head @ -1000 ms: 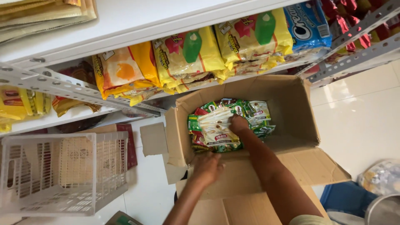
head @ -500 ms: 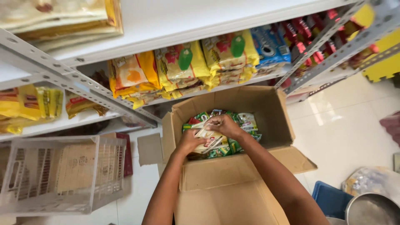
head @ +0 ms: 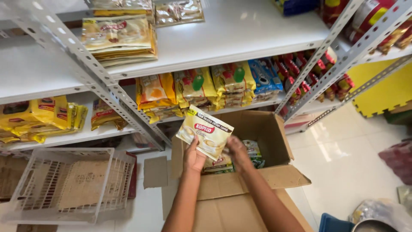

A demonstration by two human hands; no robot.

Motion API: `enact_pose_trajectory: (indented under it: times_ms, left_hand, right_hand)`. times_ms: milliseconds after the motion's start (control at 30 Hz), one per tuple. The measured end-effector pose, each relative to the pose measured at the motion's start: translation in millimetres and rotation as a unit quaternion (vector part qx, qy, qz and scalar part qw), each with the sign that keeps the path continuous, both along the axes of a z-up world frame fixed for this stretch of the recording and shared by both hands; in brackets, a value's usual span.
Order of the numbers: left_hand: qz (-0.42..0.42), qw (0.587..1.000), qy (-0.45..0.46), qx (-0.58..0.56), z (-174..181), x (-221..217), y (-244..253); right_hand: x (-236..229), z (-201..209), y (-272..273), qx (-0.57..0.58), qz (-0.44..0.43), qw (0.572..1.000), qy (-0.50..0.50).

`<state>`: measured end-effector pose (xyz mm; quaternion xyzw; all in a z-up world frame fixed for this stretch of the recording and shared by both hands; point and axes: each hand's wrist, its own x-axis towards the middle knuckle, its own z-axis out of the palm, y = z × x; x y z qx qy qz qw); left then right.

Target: Restocking grocery shelves with snacks from a cardboard box.

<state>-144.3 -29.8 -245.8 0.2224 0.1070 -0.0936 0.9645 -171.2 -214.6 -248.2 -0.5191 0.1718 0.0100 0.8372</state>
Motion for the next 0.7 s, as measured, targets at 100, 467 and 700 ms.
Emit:
enact_pose_trajectory:
  times_ms: [100, 467, 700]
  left_hand:
    - [0.008, 0.999, 0.002, -0.037, -4, -17, -15]
    - [0.012, 0.999, -0.017, 0.046, 35, -61, 17]
    - [-0.030, 0.995, 0.056, 0.081, -1, -49, 25]
  right_hand:
    - [-19, 5, 18, -0.005, 0.065, 0.997, 0.037]
    - [-48, 60, 3, 0.040, 0.092, 0.994, -0.032]
    - [-34, 49, -10, -0.126, 0.082, 0.989, -0.014]
